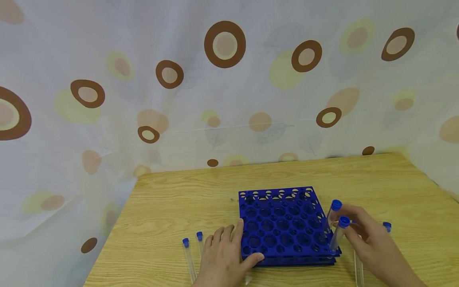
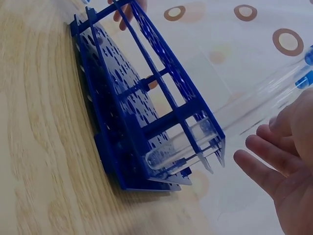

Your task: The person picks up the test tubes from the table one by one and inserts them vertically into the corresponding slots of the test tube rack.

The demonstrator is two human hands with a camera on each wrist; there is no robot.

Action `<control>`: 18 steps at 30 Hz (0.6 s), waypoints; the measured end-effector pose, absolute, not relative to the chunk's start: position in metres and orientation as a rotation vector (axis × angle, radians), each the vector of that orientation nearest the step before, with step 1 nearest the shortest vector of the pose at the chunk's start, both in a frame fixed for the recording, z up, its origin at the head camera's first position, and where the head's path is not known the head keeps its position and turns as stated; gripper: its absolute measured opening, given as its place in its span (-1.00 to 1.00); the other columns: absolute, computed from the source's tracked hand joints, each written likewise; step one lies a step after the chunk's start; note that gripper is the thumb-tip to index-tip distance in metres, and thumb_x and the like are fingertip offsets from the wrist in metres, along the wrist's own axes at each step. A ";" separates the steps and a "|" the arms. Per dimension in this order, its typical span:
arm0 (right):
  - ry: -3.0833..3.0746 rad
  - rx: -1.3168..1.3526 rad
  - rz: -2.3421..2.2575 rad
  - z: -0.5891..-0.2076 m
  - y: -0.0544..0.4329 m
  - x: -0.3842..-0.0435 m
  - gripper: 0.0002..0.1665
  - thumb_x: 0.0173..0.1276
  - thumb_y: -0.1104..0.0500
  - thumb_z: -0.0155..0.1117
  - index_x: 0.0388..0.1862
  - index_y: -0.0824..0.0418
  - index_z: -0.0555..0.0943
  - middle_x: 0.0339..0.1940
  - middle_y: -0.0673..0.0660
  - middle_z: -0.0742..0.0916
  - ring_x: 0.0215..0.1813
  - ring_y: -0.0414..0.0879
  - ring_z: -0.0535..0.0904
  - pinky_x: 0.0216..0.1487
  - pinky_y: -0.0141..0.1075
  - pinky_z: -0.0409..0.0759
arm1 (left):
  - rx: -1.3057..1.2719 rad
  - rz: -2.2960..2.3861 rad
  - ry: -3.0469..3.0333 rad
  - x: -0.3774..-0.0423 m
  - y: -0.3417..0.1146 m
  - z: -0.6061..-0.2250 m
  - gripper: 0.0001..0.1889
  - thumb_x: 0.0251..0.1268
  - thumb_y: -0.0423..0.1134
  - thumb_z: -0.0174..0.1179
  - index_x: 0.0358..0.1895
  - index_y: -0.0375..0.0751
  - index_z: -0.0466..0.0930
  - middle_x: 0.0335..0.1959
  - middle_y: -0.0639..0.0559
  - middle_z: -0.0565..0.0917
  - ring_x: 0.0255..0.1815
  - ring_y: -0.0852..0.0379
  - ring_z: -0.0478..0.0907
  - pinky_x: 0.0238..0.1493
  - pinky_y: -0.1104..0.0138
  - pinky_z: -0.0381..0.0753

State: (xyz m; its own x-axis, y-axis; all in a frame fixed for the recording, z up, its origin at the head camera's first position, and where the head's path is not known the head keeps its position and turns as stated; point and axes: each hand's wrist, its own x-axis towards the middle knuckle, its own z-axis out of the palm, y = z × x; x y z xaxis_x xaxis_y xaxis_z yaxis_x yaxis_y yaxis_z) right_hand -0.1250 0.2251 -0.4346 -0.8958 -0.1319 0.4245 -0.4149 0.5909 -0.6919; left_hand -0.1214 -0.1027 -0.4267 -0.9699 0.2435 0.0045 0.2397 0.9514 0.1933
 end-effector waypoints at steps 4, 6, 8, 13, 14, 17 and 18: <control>-2.488 0.380 1.149 -0.434 0.233 -0.124 -0.48 0.44 0.48 0.06 0.31 0.14 0.45 0.04 -0.37 0.61 0.07 -0.63 0.47 -0.14 -0.72 0.50 | 0.385 0.304 3.087 -0.121 -0.103 -0.427 0.00 0.14 0.63 -0.18 0.53 0.06 0.22 0.25 -0.07 0.56 0.27 -0.14 0.50 0.19 -0.11 0.49; -2.493 0.336 1.137 -0.433 0.239 -0.123 -0.50 0.46 0.46 0.07 0.32 0.16 0.45 0.03 -0.40 0.59 0.04 -0.63 0.49 -0.14 -0.74 0.49 | 0.388 0.304 3.088 -0.121 -0.103 -0.427 0.00 0.14 0.63 -0.18 0.53 0.05 0.22 0.25 -0.07 0.56 0.27 -0.14 0.50 0.19 -0.11 0.49; -2.503 0.283 1.116 -0.433 0.245 -0.121 -0.53 0.47 0.44 0.07 0.32 0.18 0.45 0.00 -0.42 0.58 -0.04 -0.62 0.53 -0.16 -0.74 0.50 | 0.390 0.302 3.090 -0.121 -0.103 -0.427 0.00 0.15 0.63 -0.18 0.53 0.05 0.22 0.25 -0.07 0.57 0.26 -0.14 0.50 0.18 -0.11 0.50; -2.509 0.159 1.063 -0.434 0.262 -0.116 -0.61 0.52 0.39 0.02 0.29 0.31 0.44 -0.07 -0.47 0.52 -0.13 -0.65 0.50 -0.25 -0.73 0.50 | 0.397 0.294 3.092 -0.121 -0.103 -0.427 0.00 0.15 0.63 -0.18 0.53 0.05 0.22 0.25 -0.07 0.57 0.26 -0.13 0.50 0.17 -0.10 0.50; -2.504 0.132 1.059 -0.435 0.266 -0.116 -0.62 0.53 0.38 0.01 0.28 0.32 0.44 -0.09 -0.48 0.51 -0.14 -0.67 0.48 -0.26 -0.73 0.50 | 0.397 0.294 3.090 -0.121 -0.103 -0.427 0.00 0.15 0.63 -0.18 0.53 0.05 0.22 0.25 -0.07 0.57 0.26 -0.14 0.50 0.17 -0.10 0.50; -2.480 0.048 1.052 -0.437 0.275 -0.113 -0.63 0.52 0.35 0.04 0.26 0.39 0.44 -0.13 -0.51 0.50 -0.15 -0.71 0.44 -0.30 -0.73 0.49 | 0.393 0.295 3.080 -0.121 -0.103 -0.427 0.00 0.16 0.62 -0.18 0.54 0.04 0.21 0.26 -0.07 0.56 0.27 -0.14 0.50 0.18 -0.11 0.49; -2.471 0.023 1.051 -0.438 0.278 -0.113 -0.63 0.52 0.35 0.05 0.25 0.40 0.44 -0.14 -0.53 0.50 -0.17 -0.72 0.44 -0.32 -0.73 0.49 | 0.389 0.303 3.075 -0.121 -0.103 -0.427 -0.01 0.16 0.62 -0.18 0.54 0.05 0.21 0.26 -0.07 0.56 0.27 -0.14 0.50 0.19 -0.11 0.49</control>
State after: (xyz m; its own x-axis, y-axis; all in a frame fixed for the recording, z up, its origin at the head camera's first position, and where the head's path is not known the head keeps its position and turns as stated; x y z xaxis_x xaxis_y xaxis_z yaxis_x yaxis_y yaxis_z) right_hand -0.1131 0.2784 -0.4384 -0.8976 0.1573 0.4118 -0.1874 0.7094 -0.6795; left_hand -0.1215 -0.1028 -0.4267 -0.9685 0.2491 -0.0032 0.2437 0.9499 0.1955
